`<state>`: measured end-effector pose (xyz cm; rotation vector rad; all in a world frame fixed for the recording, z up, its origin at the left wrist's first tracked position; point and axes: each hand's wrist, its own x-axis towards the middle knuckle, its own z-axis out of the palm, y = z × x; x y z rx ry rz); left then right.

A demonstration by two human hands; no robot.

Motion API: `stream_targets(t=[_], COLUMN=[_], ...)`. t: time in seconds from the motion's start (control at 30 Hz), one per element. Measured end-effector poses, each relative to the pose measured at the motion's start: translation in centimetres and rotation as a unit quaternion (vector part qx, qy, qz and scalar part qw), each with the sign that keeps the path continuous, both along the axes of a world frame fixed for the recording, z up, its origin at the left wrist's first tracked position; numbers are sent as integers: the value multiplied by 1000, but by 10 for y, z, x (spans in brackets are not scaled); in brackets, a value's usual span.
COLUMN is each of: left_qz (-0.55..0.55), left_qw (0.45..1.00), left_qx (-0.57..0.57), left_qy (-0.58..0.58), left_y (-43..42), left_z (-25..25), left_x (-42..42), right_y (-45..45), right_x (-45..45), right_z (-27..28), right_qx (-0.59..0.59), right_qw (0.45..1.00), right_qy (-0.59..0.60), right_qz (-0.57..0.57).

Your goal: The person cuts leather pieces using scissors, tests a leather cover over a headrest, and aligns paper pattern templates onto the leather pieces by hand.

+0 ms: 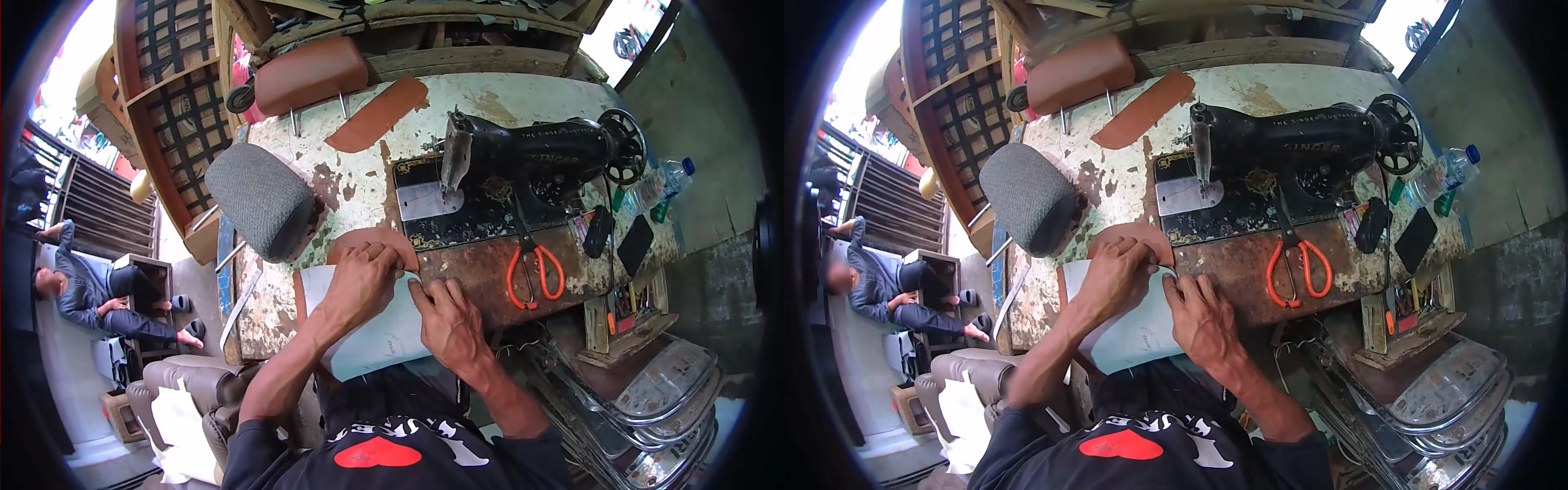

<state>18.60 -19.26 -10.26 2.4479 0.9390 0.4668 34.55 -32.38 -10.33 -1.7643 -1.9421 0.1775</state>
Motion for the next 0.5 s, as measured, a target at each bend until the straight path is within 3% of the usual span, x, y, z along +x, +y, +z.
stream_targets(t=[0.1,0.2,0.27,0.4,0.5], left_qz=[-16,-34,-34,-99,-128], left_qw=[999,999,992,993,983], left_qx=[24,-7,-61,-37,-21], left_qy=[32,32,102,54,132], left_y=[6,14,20,35,41], left_z=[5,15,17,14,21], left_x=[4,10,14,17,26], right_y=[2,3,2,3,3], right_x=[-4,-8,-10,-6,-6], right_z=[1,6,11,13,13], right_qx=[-8,-25,-65,-82,-94], right_qw=[1000,999,997,995,993], right_qy=[-11,-30,-19,25,42], right_qz=[-6,-19,-41,-56,-51])
